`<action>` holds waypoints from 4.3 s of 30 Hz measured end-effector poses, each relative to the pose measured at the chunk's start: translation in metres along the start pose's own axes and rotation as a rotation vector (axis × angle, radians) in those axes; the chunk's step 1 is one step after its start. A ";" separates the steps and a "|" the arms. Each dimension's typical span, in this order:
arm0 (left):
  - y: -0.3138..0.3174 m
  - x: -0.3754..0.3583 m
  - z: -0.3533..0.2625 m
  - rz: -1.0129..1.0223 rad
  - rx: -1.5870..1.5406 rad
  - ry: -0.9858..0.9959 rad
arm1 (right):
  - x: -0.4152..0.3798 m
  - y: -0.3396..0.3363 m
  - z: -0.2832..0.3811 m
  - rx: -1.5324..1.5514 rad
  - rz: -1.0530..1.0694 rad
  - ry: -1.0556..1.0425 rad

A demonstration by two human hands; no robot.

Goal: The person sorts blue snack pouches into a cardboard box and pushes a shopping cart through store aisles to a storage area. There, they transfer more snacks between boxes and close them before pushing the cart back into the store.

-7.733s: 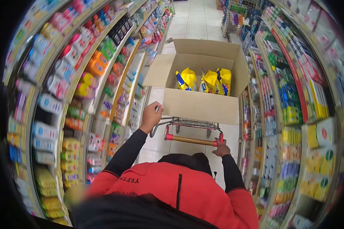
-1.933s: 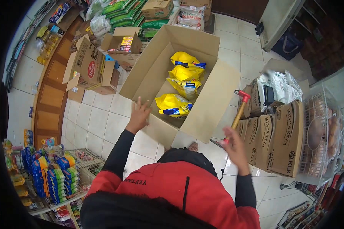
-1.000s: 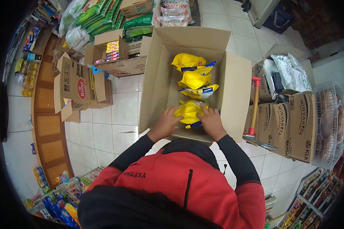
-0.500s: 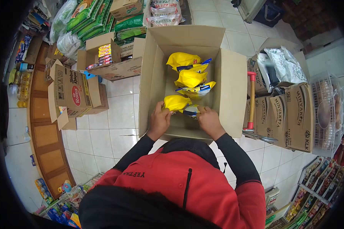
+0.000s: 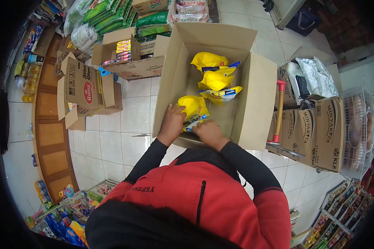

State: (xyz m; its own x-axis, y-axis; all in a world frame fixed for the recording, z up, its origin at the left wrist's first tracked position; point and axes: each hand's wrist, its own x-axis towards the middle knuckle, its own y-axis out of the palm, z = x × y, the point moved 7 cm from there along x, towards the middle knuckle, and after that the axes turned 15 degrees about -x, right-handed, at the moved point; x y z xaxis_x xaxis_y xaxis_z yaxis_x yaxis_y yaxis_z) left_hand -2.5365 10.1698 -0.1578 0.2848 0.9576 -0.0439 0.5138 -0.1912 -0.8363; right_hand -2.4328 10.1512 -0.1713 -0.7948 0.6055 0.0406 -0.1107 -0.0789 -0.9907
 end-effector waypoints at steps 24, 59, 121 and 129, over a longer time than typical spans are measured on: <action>0.029 0.026 0.016 0.227 -0.193 0.133 | 0.044 0.042 0.044 0.457 -0.187 -0.100; 0.011 -0.033 0.008 0.198 -0.221 0.218 | 0.112 -0.048 -0.129 -0.221 -0.291 0.421; 0.158 -0.378 -0.064 -0.283 -0.223 -0.402 | -0.329 -0.107 -0.114 -0.069 -0.178 0.524; 0.321 -0.626 0.022 0.165 -0.241 -1.125 | -0.339 -0.098 -0.076 -0.134 -0.171 0.611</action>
State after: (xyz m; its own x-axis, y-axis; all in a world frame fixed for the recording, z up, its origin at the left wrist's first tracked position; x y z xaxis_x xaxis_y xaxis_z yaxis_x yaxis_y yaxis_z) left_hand -2.5676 9.5136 -0.4106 -0.4545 0.5449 -0.7046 0.7128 -0.2520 -0.6546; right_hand -2.1066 10.0140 -0.0974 -0.2853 0.9455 0.1570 -0.0983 0.1341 -0.9861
